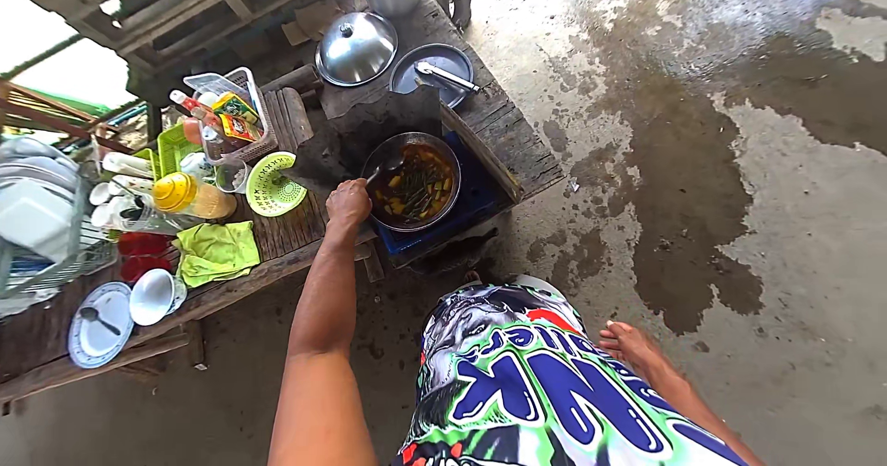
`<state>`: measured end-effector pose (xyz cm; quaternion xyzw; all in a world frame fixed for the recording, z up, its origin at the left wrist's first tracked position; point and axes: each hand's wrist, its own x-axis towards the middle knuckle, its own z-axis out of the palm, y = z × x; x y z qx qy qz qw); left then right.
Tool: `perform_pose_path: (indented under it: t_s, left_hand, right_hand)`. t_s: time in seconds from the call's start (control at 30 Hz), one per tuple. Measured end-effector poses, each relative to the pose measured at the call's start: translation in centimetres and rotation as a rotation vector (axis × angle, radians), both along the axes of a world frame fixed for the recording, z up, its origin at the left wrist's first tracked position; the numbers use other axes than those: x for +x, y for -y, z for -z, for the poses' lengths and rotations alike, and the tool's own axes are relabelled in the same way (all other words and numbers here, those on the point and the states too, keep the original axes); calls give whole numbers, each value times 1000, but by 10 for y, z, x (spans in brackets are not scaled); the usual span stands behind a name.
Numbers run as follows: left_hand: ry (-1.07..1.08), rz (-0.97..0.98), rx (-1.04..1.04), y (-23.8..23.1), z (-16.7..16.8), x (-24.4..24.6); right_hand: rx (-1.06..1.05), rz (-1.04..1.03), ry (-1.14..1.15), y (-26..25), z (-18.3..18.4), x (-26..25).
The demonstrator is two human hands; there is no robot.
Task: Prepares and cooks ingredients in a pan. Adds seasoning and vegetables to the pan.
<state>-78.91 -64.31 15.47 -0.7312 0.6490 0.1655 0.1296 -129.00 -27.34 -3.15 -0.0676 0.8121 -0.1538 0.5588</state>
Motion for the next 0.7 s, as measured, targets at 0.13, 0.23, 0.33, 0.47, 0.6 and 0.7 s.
perform_pose_path:
  t_s: [0.13,0.23,0.33,0.47,0.6,0.7]
  left_hand:
    - [-36,-83,-44,10,9,-13]
    - [-35,-6,-13,10,26,-25]
    - [-66,26,-21,8,21,-36]
    - [-62,75,16,4,19,-48]
    - [-1,63,43,-8,4,-52]
    - [-120,27,49,-24,-3,-64]
  right_hand:
    - [30,-8,-3,-3,0,1]
    - [23,10,-1,-3,4,-3]
    - [17,30,7,-5,7,-10]
    - [32,22,17,-5,2,-12]
    - [82,-31,25,-2,-5,-21]
    - [97,-49,30,-2,6,-45]
